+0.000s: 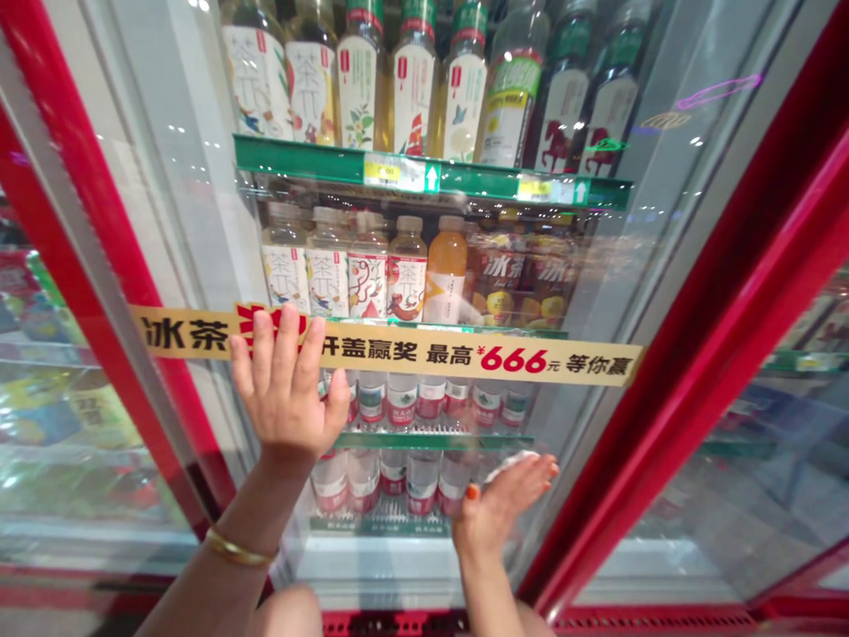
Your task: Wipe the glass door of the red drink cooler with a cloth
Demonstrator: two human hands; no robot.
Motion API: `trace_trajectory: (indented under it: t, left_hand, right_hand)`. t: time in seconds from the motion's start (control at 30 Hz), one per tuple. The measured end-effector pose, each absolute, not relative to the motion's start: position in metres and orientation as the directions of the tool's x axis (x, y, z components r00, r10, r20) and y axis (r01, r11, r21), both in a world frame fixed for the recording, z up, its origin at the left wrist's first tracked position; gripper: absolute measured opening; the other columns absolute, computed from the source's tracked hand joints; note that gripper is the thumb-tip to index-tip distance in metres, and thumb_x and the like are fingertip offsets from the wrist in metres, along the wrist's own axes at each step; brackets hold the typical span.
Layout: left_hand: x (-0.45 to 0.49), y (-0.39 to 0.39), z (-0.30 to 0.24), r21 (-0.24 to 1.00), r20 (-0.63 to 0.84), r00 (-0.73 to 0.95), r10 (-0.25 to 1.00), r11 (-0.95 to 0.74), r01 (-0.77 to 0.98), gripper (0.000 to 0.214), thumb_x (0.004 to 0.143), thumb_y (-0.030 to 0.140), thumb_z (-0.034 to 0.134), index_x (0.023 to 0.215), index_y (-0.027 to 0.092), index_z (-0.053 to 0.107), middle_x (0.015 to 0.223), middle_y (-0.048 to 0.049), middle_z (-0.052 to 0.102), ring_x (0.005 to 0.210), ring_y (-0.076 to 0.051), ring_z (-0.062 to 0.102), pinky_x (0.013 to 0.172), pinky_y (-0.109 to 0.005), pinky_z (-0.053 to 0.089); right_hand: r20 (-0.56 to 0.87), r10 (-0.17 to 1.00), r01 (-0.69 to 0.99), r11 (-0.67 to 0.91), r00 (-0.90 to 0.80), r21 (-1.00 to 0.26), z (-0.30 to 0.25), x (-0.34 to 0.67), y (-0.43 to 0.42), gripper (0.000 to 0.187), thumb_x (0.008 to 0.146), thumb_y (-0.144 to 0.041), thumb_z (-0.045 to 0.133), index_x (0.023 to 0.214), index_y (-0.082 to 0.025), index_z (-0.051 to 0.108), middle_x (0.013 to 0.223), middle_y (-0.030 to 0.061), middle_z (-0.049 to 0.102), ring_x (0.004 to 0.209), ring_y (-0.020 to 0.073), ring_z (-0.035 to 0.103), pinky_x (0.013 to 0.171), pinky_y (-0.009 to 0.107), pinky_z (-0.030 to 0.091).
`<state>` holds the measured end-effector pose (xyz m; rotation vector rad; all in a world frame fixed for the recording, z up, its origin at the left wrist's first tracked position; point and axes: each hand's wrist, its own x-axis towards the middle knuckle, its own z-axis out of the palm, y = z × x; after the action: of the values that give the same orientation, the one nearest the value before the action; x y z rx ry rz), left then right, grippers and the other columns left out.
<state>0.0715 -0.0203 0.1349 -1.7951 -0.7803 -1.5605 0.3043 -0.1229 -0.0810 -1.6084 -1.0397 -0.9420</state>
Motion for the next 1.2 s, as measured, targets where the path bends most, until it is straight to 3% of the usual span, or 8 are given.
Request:
trace_trajectory:
  t: [0.2,0.33,0.47,0.7,0.87,0.97,1.07,1.2]
  left_hand:
    - [0.071,-0.021,0.137,-0.092,0.991,0.131,0.018,-0.615,0.783,0.081,0.103,0.032,0.057,0.176,0.033,0.022,0.185,0.0025,0.019,0.174,-0.026,0.014,0.145,-0.055,0.008]
    - [0.072,-0.023,0.135,-0.091,0.991,0.129,0.018,-0.613,0.785,0.083,0.102,0.031,0.058,0.176,0.033,0.021,0.185,0.0027,0.019,0.174,-0.024,0.012,0.145,-0.053,0.009]
    - [0.074,-0.023,0.135,-0.066,0.994,0.104,0.024,-0.625,0.778,0.082,0.102,0.032,0.059,0.176,0.034,0.023,0.185,0.001,0.023,0.174,-0.027,0.016,0.144,-0.058,0.011]
    - [0.063,-0.025,0.122,-0.088,0.99,0.137,0.026,-0.648,0.757,0.085,0.099,0.031,0.063,0.175,0.037,0.024,0.184,0.0007,0.023,0.172,-0.03,0.02,0.143,-0.06,0.012]
    - [0.035,-0.026,0.03,-0.083,0.977,0.185,0.111,-0.597,0.798,0.088,0.098,0.023,0.062,0.176,0.029,0.021,0.185,-0.0019,0.016,0.174,-0.024,0.011,0.144,-0.052,0.006]
    - [0.03,-0.021,-0.018,-0.03,0.985,0.122,0.125,-0.564,0.825,0.09,0.097,0.02,0.059,0.177,0.024,0.017,0.185,-0.0035,0.012,0.175,-0.023,0.006,0.145,-0.051,0.003]
    - [0.031,-0.015,-0.035,-0.017,0.986,0.106,0.13,-0.551,0.834,0.092,0.096,0.022,0.061,0.177,0.029,0.017,0.185,-0.0024,0.014,0.174,-0.025,0.007,0.145,-0.056,0.006]
    - [0.03,-0.013,-0.034,0.002,0.981,0.107,0.161,-0.564,0.826,0.092,0.096,0.022,0.062,0.177,0.03,0.018,0.185,-0.0027,0.014,0.174,-0.026,0.008,0.145,-0.056,0.006]
  right_hand:
    - [0.934,0.305,0.982,0.004,-0.183,0.191,-0.109,0.24,-0.124,0.084,0.095,-0.051,0.052,0.175,-0.03,0.034,0.18,-0.0037,0.029,0.172,0.025,0.01,0.143,0.051,0.016]
    - [0.962,0.202,0.975,-0.157,0.185,-0.155,-0.057,0.316,-0.142,0.09,0.104,-0.038,0.046,0.176,-0.004,0.005,0.182,0.0237,-0.001,0.172,0.0397,-0.003,0.135,0.078,0.004]
    - [0.897,0.075,0.889,-0.191,0.437,-0.417,0.011,0.333,-0.127,0.087,0.109,-0.046,0.033,0.175,-0.006,-0.006,0.182,0.027,-0.008,0.17,0.0474,-0.006,0.128,0.088,0.013]
    - [0.872,0.317,0.919,-0.001,-0.373,0.394,-0.021,0.253,-0.121,0.08,0.101,-0.06,0.049,0.173,-0.027,0.038,0.178,-0.0018,0.038,0.173,0.021,0.012,0.143,0.04,0.008]
    - [0.974,0.198,0.978,-0.193,0.114,-0.075,0.029,0.345,-0.143,0.086,0.11,-0.047,0.037,0.176,-0.005,0.0,0.183,0.0252,-0.002,0.173,0.0409,-0.003,0.132,0.083,0.002]
    - [0.926,0.102,0.92,-0.191,0.364,-0.341,0.067,0.349,-0.132,0.085,0.112,-0.047,0.032,0.175,-0.008,-0.01,0.183,0.0253,-0.011,0.172,0.0455,-0.008,0.127,0.089,0.014]
    - [0.98,0.178,0.987,-0.142,0.093,-0.068,0.057,0.294,-0.115,0.093,0.107,-0.049,0.042,0.175,-0.002,-0.001,0.184,0.0221,-0.007,0.173,0.0404,-0.008,0.137,0.074,0.009]
    - [0.853,0.286,0.896,0.05,-0.437,0.442,0.007,0.253,-0.119,0.091,0.103,-0.066,0.04,0.178,-0.021,0.017,0.186,-0.0045,0.014,0.173,0.0166,0.009,0.141,0.028,0.012]
